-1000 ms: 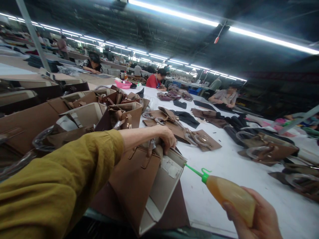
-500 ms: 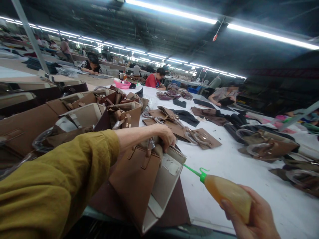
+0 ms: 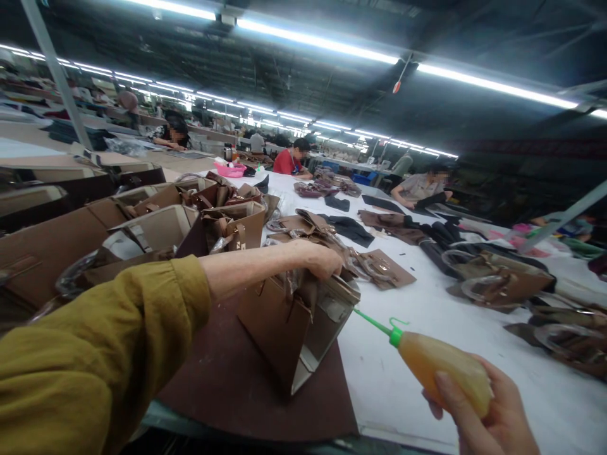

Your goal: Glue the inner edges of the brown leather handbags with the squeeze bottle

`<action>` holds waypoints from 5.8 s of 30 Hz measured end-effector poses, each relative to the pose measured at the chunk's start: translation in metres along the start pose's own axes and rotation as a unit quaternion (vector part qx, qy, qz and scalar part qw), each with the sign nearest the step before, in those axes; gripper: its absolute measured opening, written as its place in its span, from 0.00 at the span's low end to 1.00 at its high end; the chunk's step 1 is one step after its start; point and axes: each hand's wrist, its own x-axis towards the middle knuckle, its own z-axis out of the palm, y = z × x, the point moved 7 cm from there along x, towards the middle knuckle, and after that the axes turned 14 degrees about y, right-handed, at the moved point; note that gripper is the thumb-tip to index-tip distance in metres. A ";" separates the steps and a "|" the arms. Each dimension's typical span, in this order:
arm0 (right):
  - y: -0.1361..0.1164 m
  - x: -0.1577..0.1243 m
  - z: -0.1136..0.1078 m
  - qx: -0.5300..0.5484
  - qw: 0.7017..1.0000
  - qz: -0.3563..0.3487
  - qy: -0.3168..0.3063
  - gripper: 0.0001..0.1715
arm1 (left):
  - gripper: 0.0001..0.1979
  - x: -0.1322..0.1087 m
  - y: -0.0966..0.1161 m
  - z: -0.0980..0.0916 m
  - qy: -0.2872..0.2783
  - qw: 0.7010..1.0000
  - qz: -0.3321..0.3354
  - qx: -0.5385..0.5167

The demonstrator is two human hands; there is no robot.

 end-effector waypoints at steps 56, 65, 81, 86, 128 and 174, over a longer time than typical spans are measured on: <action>0.038 -0.014 0.002 -0.091 0.994 -0.038 -0.038 0.38 | 0.17 -0.012 0.008 0.012 0.007 1.000 0.025 0.017; 0.055 -0.026 0.002 -0.079 0.996 -0.012 -0.039 0.38 | 0.18 -0.016 0.013 0.011 0.002 1.000 0.020 0.018; 0.076 -0.049 0.006 -0.078 0.994 0.010 -0.072 0.35 | 0.18 -0.022 0.022 0.008 -0.005 1.000 0.003 0.023; 0.075 -0.055 0.006 -0.110 0.992 0.001 -0.060 0.37 | 0.18 -0.025 0.021 0.009 0.002 1.000 -0.002 0.010; 0.107 -0.030 0.047 0.012 0.994 0.086 -0.067 0.39 | 0.07 -0.069 0.035 0.035 0.104 0.990 -0.044 0.082; 0.105 -0.024 0.061 -0.039 0.986 0.091 -0.133 0.39 | 0.06 -0.104 0.045 0.052 0.070 0.991 -0.116 0.011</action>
